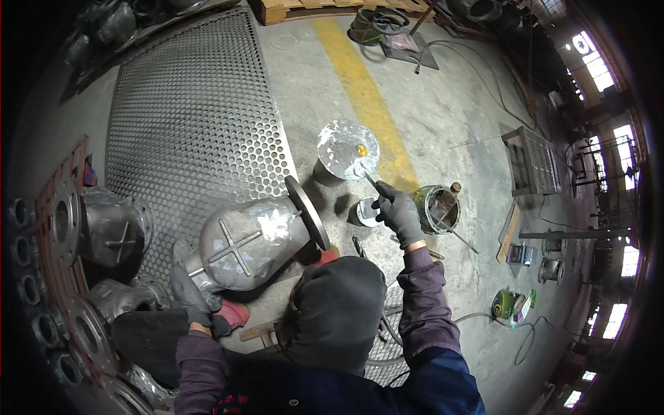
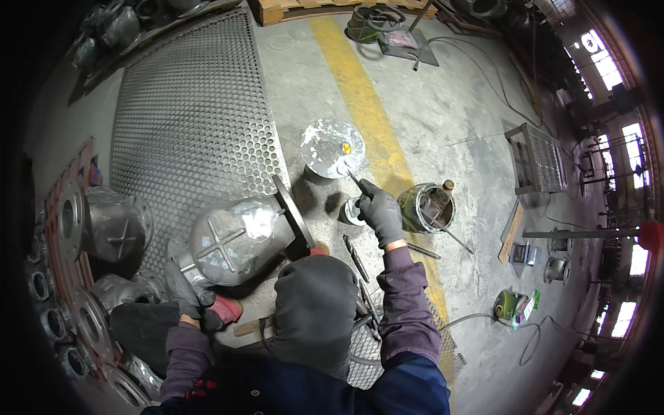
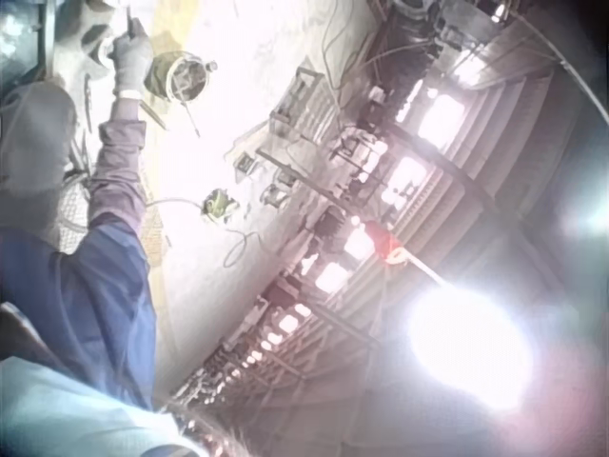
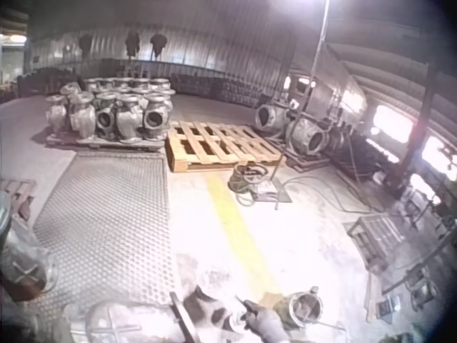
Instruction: The recorder applies a white sealant or marking paste to the seams and flanges of large metal valve components using a small spatula tool.
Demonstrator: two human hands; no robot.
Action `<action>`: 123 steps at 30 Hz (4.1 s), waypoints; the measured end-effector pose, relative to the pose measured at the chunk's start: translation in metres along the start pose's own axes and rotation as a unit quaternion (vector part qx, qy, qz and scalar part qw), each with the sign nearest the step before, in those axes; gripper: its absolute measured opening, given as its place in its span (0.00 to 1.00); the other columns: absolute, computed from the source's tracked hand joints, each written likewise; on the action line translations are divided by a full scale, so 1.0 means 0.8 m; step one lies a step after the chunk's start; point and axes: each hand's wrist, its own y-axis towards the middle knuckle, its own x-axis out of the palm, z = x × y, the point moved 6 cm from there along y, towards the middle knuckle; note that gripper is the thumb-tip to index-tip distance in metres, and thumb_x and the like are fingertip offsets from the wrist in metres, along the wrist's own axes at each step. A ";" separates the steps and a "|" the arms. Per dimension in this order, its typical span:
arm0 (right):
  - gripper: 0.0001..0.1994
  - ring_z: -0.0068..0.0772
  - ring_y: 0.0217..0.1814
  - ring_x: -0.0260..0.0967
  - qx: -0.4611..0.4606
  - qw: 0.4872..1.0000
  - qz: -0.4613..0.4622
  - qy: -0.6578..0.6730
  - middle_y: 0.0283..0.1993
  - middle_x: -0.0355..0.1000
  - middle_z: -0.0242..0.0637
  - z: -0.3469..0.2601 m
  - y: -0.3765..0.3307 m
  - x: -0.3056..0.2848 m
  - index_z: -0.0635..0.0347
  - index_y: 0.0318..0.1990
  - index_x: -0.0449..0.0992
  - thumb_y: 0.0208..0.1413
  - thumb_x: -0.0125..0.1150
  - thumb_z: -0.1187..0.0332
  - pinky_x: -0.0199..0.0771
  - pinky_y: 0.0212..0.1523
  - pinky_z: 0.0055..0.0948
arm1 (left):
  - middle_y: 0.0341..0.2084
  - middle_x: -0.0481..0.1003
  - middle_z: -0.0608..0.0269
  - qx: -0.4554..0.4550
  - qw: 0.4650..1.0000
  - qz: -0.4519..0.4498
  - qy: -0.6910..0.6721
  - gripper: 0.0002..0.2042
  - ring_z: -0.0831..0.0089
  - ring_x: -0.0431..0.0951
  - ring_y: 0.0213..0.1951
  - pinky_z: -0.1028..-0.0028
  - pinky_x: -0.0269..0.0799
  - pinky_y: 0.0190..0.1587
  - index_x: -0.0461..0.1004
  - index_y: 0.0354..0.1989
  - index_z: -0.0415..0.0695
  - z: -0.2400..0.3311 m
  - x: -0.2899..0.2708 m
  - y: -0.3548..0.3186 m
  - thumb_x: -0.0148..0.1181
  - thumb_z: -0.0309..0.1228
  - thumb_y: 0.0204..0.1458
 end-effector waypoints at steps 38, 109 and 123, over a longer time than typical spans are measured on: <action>0.21 0.49 0.41 0.75 -0.124 0.948 0.101 -0.275 0.39 0.76 0.49 -0.029 0.043 -0.019 0.49 0.56 0.73 0.52 0.50 0.69 0.75 0.41 0.42 | 0.47 0.71 0.53 -0.021 1.000 -0.001 0.018 0.24 0.67 0.73 0.46 0.70 0.69 0.49 0.66 0.54 0.36 0.005 0.008 -0.009 0.39 0.46 0.66; 0.18 0.48 0.40 0.77 -0.085 0.934 0.038 -0.345 0.40 0.77 0.49 -0.057 -0.007 0.025 0.46 0.52 0.77 0.53 0.51 0.67 0.77 0.41 0.42 | 0.50 0.71 0.53 -0.037 0.999 -0.003 -0.003 0.24 0.65 0.71 0.50 0.69 0.65 0.53 0.66 0.56 0.35 0.041 0.018 -0.021 0.40 0.45 0.65; 0.17 0.49 0.38 0.76 -0.099 0.934 0.104 -0.327 0.38 0.77 0.48 -0.016 0.006 0.023 0.44 0.52 0.77 0.55 0.49 0.65 0.76 0.38 0.44 | 0.54 0.69 0.54 -0.015 0.997 0.018 0.071 0.23 0.65 0.70 0.53 0.70 0.64 0.55 0.64 0.60 0.37 0.039 0.011 -0.019 0.38 0.42 0.66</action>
